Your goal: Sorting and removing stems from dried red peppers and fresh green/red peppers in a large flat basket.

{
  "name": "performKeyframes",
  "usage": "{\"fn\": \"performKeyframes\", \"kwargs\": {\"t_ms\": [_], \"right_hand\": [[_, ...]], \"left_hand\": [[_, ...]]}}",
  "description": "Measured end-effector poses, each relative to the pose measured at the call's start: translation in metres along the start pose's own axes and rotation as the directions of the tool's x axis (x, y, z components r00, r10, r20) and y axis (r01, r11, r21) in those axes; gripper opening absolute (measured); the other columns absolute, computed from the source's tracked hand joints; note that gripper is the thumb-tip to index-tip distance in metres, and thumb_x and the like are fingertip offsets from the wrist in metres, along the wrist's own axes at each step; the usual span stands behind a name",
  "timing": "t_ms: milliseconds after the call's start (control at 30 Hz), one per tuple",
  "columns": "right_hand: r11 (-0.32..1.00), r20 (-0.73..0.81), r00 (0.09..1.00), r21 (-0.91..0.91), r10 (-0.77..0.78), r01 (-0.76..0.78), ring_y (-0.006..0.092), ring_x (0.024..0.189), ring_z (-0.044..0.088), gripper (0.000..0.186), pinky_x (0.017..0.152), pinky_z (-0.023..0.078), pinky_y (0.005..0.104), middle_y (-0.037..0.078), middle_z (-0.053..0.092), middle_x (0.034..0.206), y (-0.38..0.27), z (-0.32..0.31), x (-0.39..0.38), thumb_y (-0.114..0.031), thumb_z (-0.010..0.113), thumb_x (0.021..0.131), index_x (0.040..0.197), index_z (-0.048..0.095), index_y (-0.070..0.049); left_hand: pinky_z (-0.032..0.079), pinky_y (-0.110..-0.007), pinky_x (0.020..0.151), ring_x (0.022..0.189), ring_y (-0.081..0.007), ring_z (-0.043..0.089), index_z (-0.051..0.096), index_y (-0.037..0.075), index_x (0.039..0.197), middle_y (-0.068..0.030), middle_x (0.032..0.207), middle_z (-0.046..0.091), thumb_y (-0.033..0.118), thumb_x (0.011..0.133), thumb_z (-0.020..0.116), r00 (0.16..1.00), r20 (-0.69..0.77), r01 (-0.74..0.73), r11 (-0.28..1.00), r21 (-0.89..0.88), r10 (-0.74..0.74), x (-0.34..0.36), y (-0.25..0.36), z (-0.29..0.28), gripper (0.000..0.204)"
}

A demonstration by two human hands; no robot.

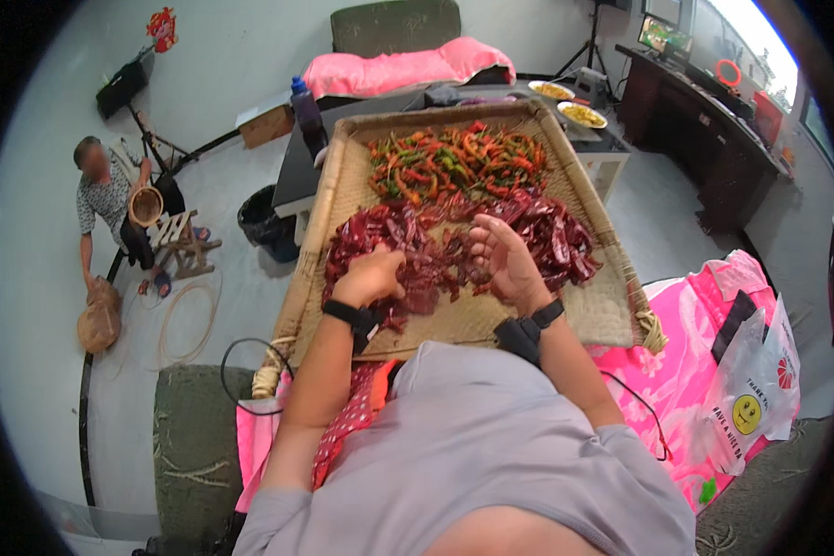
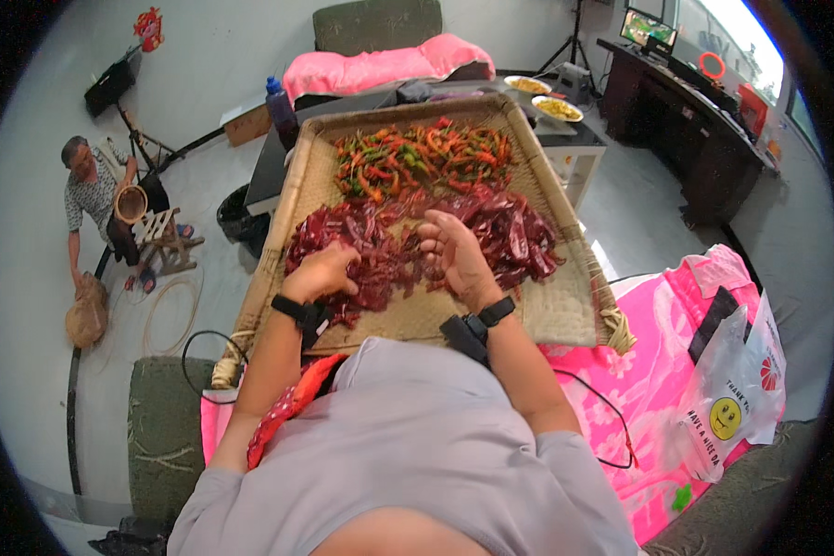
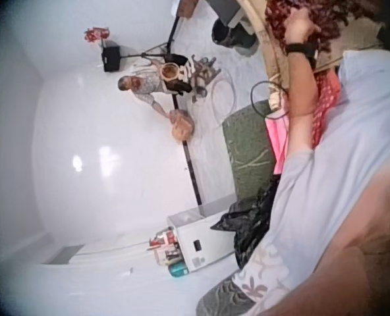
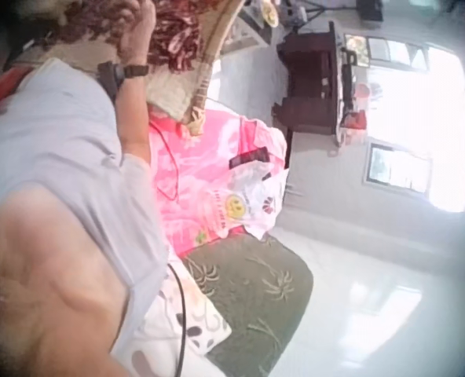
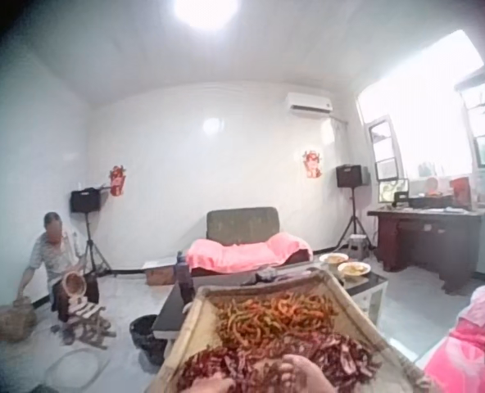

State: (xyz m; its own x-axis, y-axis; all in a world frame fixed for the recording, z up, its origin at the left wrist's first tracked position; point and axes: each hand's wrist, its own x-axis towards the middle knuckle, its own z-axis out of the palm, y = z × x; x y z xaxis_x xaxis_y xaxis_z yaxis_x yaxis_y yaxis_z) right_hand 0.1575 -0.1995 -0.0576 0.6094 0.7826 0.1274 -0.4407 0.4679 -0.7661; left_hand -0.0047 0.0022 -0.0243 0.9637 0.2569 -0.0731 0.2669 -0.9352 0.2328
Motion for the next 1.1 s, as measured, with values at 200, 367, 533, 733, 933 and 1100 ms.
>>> {"fn": "performKeyframes", "kwargs": {"t_ms": [200, 367, 533, 733, 933, 1100], "right_hand": [[0.991, -0.025, 0.999, -0.126, 0.046, -0.049, 0.0104, 0.078, 0.059, 0.037, 0.066, 0.048, 0.0244, 0.003, 0.062, 0.097, -0.002, 0.005, 0.000, -0.026, 0.052, 0.096, 0.125, 0.049, -0.003], [0.975, -0.030, 0.997, -0.206, 0.073, -0.078, 0.0087, 0.078, 0.058, 0.036, 0.066, 0.046, 0.0229, 0.002, 0.062, 0.097, -0.001, 0.008, -0.003, -0.024, 0.058, 0.093, 0.124, 0.051, -0.006], [0.894, 0.030, 0.991, -0.437, 0.127, -0.101, 0.0077, 0.077, 0.059, 0.032, 0.064, 0.046, 0.0208, 0.002, 0.062, 0.102, 0.000, 0.019, -0.008, -0.023, 0.060, 0.092, 0.120, 0.054, -0.007], [0.785, 0.157, 0.951, -0.609, 0.266, -0.119, 0.0097, 0.077, 0.061, 0.036, 0.059, 0.046, 0.0224, 0.002, 0.060, 0.098, 0.003, 0.024, -0.011, -0.032, 0.061, 0.091, 0.117, 0.056, -0.007], [0.744, 0.161, 0.907, -0.636, 0.389, -0.205, 0.0085, 0.067, 0.061, 0.030, 0.054, 0.044, 0.0215, -0.002, 0.060, 0.080, 0.003, 0.024, -0.011, -0.037, 0.058, 0.093, 0.102, 0.059, -0.008], [0.711, 0.173, 0.887, -0.671, 0.427, -0.211, 0.0074, 0.066, 0.060, 0.026, 0.054, 0.043, 0.0207, -0.001, 0.064, 0.083, -0.001, 0.030, -0.013, -0.034, 0.057, 0.094, 0.098, 0.059, -0.008]], "left_hand": [[0.048, -0.043, 0.083, 0.101, -0.0365, 0.058, 0.065, 0.003, 0.097, -0.0190, 0.106, 0.059, 0.019, 0.069, 0.077, 0.999, -0.003, 0.042, 0.997, -0.071, -0.042, 0.004, -0.011, -0.007, 0.035], [0.048, -0.033, 0.068, 0.073, -0.0214, 0.063, 0.065, 0.000, 0.092, -0.0130, 0.077, 0.066, 0.008, 0.078, 0.064, 0.972, -0.222, -0.012, 0.930, -0.367, -0.075, 0.008, -0.014, -0.011, 0.017], [0.048, -0.035, 0.068, 0.076, -0.0230, 0.064, 0.063, 0.000, 0.093, -0.0119, 0.081, 0.065, 0.011, 0.081, 0.064, 0.945, -0.318, -0.126, 0.816, -0.565, -0.075, -0.002, 0.006, -0.022, 0.016], [0.047, -0.025, 0.063, 0.075, -0.0078, 0.054, 0.062, 0.005, 0.102, -0.0003, 0.087, 0.060, 0.016, 0.089, 0.062, 0.969, -0.193, -0.087, 0.516, -0.852, -0.155, -0.003, 0.031, -0.019, 0.017], [0.048, -0.026, 0.061, 0.075, -0.0076, 0.055, 0.060, 0.005, 0.095, 0.0004, 0.084, 0.059, 0.014, 0.087, 0.063, 0.952, -0.297, -0.193, 0.609, -0.769, -0.074, 0.008, 0.028, -0.002, 0.012], [0.049, -0.025, 0.061, 0.074, -0.0077, 0.054, 0.059, 0.005, 0.096, 0.0000, 0.085, 0.058, 0.015, 0.089, 0.062, 0.958, -0.256, -0.166, 0.474, -0.865, -0.132, 0.010, 0.033, 0.003, 0.013]]}}
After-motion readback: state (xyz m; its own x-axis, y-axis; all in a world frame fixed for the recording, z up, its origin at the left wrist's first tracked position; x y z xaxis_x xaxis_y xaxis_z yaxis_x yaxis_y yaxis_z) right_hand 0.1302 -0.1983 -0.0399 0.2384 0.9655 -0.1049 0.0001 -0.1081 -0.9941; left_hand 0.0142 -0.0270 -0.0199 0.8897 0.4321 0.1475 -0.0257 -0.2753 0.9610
